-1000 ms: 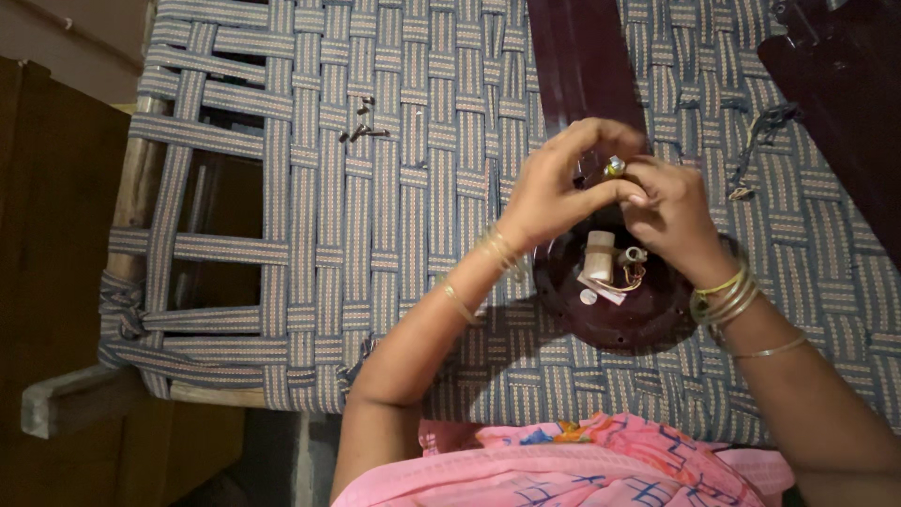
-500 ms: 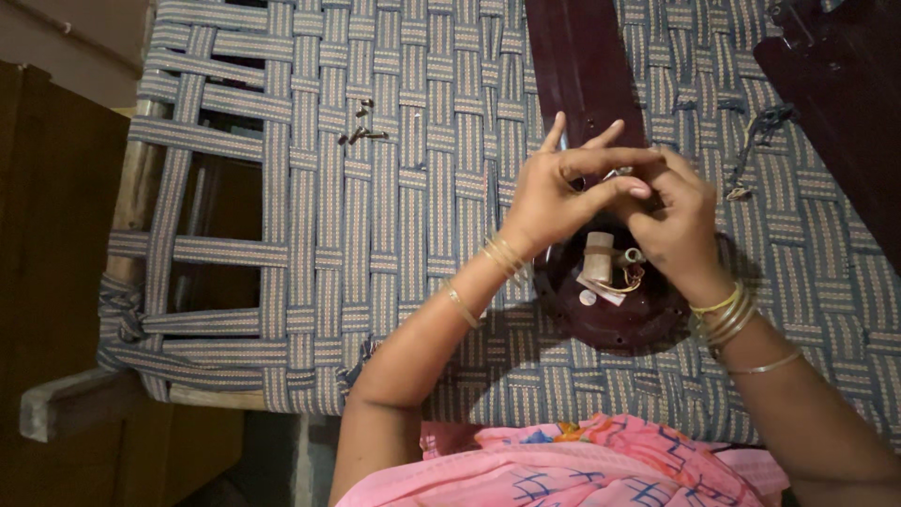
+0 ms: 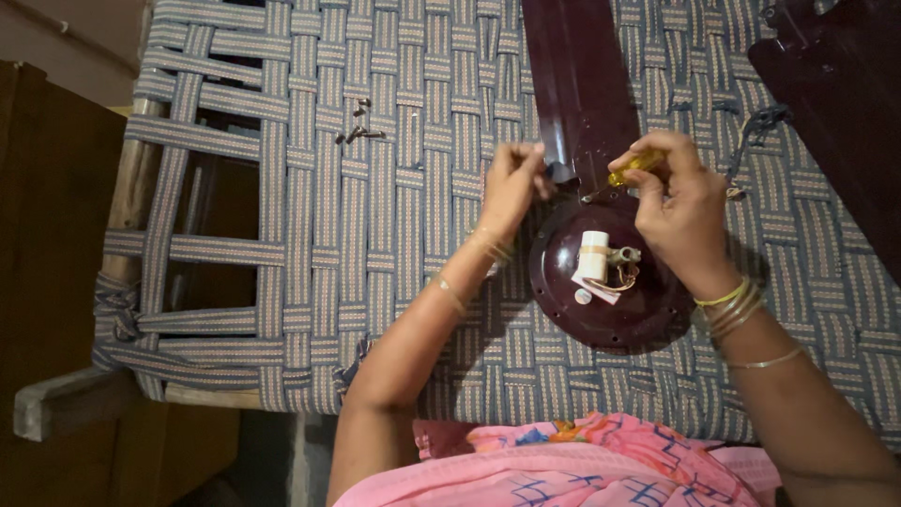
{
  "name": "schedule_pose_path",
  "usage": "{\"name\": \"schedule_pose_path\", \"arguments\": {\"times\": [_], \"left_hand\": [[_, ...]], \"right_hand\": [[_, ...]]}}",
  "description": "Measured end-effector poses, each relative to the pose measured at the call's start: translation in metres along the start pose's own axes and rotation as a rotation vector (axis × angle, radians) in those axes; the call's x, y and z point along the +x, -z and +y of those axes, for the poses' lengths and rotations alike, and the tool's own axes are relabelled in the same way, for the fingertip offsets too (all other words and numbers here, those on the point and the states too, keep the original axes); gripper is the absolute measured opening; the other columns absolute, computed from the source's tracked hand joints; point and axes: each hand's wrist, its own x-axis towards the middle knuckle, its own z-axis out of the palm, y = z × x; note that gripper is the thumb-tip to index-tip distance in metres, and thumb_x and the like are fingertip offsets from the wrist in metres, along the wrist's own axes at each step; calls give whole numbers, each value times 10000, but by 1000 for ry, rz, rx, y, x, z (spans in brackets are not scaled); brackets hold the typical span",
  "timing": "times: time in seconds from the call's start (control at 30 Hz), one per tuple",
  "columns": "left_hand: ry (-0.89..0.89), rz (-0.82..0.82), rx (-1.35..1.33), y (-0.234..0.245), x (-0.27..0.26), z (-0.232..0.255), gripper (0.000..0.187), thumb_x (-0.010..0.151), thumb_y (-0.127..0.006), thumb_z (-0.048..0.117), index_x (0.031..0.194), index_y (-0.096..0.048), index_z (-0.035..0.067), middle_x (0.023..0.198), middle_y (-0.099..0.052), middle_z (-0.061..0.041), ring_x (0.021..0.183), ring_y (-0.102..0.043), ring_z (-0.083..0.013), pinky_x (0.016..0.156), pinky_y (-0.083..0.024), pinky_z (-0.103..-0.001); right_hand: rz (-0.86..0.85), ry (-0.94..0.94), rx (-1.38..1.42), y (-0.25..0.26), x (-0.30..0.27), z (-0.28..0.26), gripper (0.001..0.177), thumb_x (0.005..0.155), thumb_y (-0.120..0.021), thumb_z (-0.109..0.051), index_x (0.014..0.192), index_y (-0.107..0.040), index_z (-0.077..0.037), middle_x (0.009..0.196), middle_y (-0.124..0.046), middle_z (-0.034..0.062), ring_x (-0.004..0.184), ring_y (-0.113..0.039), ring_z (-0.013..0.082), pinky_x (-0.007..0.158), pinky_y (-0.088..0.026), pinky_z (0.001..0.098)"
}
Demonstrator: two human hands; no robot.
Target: The person uses a yellow screwdriver to fasten screws into the motor housing of a maroon ceiling fan blade assembly resting on a woven charpai. The person repeatedly picks up screws, aligns them, and tightens them into the blade mount, working on one blade at a time.
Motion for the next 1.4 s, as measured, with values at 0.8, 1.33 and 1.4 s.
{"name": "schedule_pose_path", "arguments": {"times": [0.8, 1.33, 1.4], "left_hand": [[174, -230, -162, 0, -4, -19, 628, 861, -734, 7, 1353, -347, -32, 1027, -749, -183, 915, -721, -216, 827, -610, -322], [127, -341, -148, 5, 3, -31, 445, 884, -740, -13, 1277, -530, -35, 1117, -736, -145, 1062, -714, -195, 959, -584, -315], [100, -321, -123, 2, 4, -34, 451, 882, -750, -26, 1275, -529, -43, 1075, -734, -148, 1052, -713, -203, 940, -580, -313]], "right_hand": [[92, -338, 681, 9, 4, -16, 174, 1149, -542, -53, 1244, -657, 36, 1234, -711, 140, 1162, -691, 178, 1089, -550, 286], [183, -365, 694, -25, 3, 10, 312, 1199, -416, -390, 1027, -441, -131, 803, -393, -47, 718, -445, 91, 911, -567, 317], [182, -363, 744, -27, 7, 11, 322, 1204, -418, -404, 1049, -432, -122, 717, -350, -45, 622, -387, 82, 802, -519, 298]]}}
